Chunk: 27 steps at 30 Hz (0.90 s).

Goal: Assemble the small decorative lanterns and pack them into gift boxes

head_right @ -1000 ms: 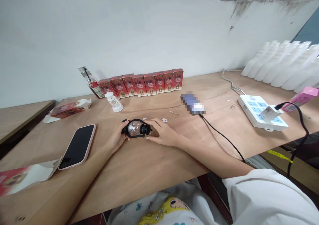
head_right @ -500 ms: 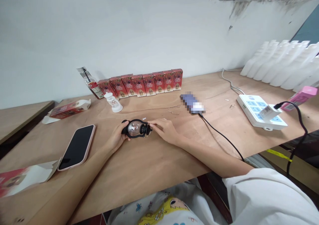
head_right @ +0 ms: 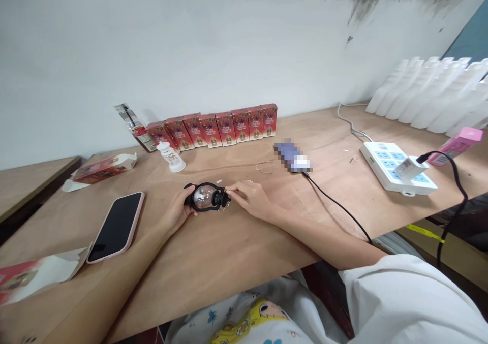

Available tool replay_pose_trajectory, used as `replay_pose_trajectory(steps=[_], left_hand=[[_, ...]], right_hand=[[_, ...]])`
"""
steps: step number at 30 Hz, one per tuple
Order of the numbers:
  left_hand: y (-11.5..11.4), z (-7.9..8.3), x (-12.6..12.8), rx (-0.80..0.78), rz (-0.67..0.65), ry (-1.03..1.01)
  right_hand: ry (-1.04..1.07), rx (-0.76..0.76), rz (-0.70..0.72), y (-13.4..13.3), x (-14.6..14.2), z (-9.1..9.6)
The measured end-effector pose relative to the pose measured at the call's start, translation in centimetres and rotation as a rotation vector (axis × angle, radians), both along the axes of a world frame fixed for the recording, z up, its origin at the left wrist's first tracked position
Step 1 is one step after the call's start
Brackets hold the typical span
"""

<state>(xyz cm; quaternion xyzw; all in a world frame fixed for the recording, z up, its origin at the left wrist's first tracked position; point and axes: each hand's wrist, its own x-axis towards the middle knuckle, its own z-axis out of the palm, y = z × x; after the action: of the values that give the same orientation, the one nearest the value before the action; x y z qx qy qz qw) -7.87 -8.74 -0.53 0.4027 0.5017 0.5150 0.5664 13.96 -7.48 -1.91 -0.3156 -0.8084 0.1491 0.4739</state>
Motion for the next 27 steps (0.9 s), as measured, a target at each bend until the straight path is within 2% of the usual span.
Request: replay_pose_trajectory(steps=[13, 27], left_hand=[[-0.38, 0.52, 0.34, 0.007, -0.021, 0.052], [-0.2, 0.02, 0.13, 0.019, -0.022, 0.053]], right_hand=[[-0.043, 0.025, 0.05, -0.02, 0.19, 0.18], [-0.026, -0.017, 0.101, -0.06, 0.24, 0.64]])
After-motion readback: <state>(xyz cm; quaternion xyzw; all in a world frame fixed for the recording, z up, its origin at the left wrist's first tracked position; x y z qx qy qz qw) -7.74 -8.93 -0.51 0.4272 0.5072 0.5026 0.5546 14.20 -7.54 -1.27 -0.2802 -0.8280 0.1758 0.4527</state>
